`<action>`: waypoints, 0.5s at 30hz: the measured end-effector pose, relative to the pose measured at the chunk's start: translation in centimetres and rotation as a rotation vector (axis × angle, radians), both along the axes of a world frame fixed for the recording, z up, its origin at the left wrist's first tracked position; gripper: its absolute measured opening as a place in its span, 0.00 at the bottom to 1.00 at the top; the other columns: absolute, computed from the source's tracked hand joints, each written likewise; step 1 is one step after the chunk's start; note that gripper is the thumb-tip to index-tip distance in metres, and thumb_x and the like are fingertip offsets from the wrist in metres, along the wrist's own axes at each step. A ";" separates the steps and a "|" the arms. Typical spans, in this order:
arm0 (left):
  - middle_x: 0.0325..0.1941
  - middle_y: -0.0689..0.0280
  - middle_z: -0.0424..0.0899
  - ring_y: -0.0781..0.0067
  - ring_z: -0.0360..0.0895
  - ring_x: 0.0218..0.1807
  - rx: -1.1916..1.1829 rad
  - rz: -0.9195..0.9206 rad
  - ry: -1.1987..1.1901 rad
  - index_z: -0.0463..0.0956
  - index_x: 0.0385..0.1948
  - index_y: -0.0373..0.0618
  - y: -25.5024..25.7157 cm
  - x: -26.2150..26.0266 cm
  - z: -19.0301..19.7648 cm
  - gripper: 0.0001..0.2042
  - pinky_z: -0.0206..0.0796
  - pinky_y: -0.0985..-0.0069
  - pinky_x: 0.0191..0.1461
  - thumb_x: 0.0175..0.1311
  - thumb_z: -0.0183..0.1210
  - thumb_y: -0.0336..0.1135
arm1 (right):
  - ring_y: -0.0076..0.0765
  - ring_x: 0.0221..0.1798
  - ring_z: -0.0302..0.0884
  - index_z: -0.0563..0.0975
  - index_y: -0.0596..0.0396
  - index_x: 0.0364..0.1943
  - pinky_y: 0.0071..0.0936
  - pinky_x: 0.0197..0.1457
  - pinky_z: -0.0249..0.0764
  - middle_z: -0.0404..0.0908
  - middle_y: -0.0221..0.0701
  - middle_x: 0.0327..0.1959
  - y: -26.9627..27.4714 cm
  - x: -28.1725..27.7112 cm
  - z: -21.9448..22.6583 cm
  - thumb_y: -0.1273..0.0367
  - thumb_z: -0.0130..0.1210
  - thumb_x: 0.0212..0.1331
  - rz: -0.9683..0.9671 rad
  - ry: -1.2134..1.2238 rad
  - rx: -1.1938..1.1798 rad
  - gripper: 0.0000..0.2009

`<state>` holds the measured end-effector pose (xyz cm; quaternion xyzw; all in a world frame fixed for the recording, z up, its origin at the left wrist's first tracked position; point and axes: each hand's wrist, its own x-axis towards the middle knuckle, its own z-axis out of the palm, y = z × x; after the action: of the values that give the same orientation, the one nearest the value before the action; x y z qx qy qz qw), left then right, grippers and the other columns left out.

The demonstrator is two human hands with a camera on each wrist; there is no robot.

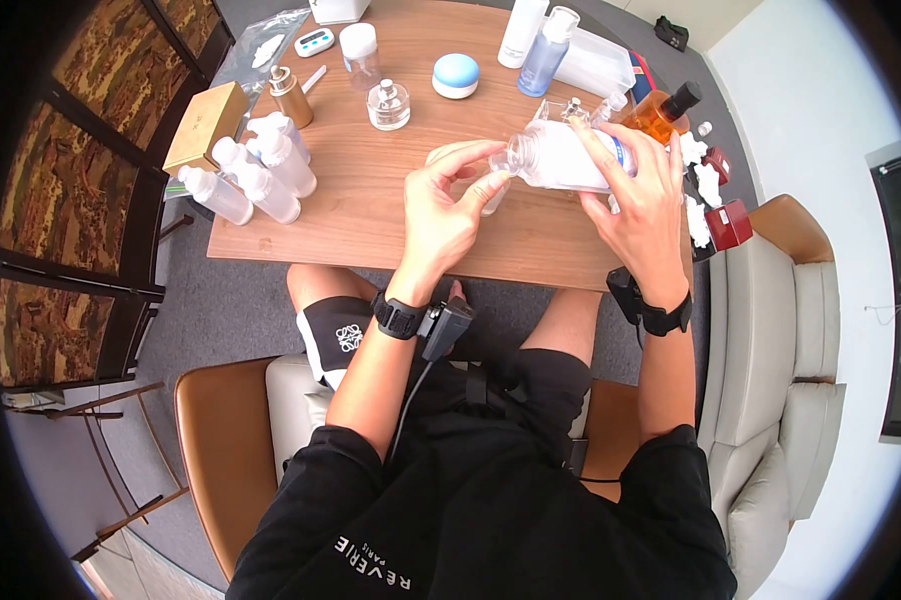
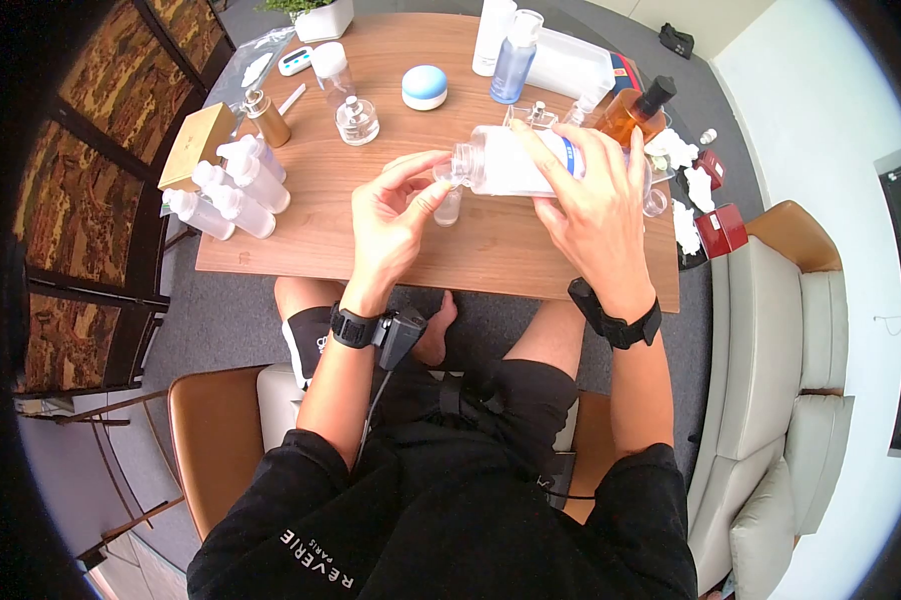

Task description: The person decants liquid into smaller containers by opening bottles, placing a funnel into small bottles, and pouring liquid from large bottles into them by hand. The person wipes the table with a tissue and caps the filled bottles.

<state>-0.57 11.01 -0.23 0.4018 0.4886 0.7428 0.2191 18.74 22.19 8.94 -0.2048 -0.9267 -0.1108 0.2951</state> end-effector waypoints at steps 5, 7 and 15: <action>0.53 0.62 0.90 0.70 0.81 0.57 0.003 -0.002 -0.006 0.88 0.52 0.45 0.0 0.0 -0.1 0.16 0.73 0.70 0.58 0.62 0.72 0.28 | 0.45 0.63 0.75 0.76 0.30 0.70 0.69 0.79 0.55 0.79 0.32 0.59 0.0 0.0 0.0 0.70 0.71 0.48 0.004 0.003 0.005 0.39; 0.53 0.62 0.91 0.70 0.81 0.57 0.003 -0.005 -0.018 0.88 0.52 0.45 0.0 0.1 -0.1 0.16 0.73 0.70 0.58 0.62 0.72 0.28 | 0.45 0.63 0.75 0.76 0.30 0.71 0.69 0.79 0.55 0.79 0.32 0.59 0.0 0.0 0.0 0.70 0.71 0.47 0.003 0.001 0.006 0.39; 0.53 0.62 0.90 0.70 0.81 0.57 0.001 0.008 0.004 0.88 0.52 0.44 0.0 0.0 0.1 0.16 0.73 0.70 0.58 0.62 0.72 0.28 | 0.45 0.64 0.75 0.76 0.28 0.71 0.69 0.79 0.55 0.79 0.33 0.59 0.0 -0.1 0.2 0.70 0.71 0.47 0.001 -0.002 -0.001 0.40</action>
<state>-0.52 11.00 -0.16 0.4016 0.4903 0.7431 0.2149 18.66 22.17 9.15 -0.2045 -0.9270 -0.1105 0.2942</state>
